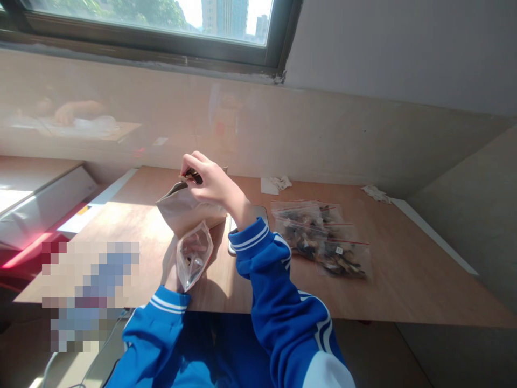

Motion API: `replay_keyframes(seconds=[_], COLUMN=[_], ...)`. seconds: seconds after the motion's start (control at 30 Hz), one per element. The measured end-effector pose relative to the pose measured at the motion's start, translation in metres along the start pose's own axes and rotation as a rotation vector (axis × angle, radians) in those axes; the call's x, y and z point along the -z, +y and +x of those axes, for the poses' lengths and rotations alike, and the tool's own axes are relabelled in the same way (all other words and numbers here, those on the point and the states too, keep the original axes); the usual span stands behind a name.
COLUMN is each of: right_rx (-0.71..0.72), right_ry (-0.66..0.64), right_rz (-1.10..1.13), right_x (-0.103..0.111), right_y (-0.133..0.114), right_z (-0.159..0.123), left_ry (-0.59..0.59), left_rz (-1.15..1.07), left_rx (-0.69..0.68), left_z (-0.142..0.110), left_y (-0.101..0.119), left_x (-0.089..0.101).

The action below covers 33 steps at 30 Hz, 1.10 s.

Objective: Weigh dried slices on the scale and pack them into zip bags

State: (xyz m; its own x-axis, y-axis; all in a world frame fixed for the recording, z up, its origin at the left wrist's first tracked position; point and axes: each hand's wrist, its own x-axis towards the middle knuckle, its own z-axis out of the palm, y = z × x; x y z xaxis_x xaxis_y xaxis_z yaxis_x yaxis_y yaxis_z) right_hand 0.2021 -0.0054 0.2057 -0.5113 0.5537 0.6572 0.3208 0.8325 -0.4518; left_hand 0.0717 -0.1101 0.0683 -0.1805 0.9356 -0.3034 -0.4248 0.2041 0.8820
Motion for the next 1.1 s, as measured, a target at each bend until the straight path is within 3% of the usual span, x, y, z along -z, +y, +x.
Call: replay_keyframes(seconds=[0.13,0.37,0.53,0.67,0.8,0.97,1.1], right_rx=[0.042,0.056,0.042,-0.041,-0.164,-0.228,-0.275], right_ry=[0.056,0.233,0.292,0.396,0.540,0.550,0.618], right_rz=[-0.074,-0.175,-0.193,-0.181,-0.332,-0.540,-0.541], right_x=[-0.011,-0.037,-0.045,-0.053,-0.064,-0.071,-0.073], right_y=[0.003,0.022,0.026,0.029,0.035,0.031,0.023], right_z=[-0.004,-0.007,-0.008,-0.009,-0.009,-0.004,-0.001], left_ry=[0.027,-0.002,-0.002,-0.015,-0.028,-0.049,-0.073], left_rz=[0.004,-0.003,-0.017,-0.035,-0.039,-0.040,-0.029], left_rx=[-0.057,-0.022,-0.017,-0.047,-0.065,-0.044,-0.052], left_z=[0.003,0.007,0.006,0.003,0.006,0.018,0.020], left_y=[-0.006,-0.007,-0.004,-0.005,-0.010,-0.021,-0.023], left_x=[0.000,0.003,0.004,0.005,0.008,0.014,0.019])
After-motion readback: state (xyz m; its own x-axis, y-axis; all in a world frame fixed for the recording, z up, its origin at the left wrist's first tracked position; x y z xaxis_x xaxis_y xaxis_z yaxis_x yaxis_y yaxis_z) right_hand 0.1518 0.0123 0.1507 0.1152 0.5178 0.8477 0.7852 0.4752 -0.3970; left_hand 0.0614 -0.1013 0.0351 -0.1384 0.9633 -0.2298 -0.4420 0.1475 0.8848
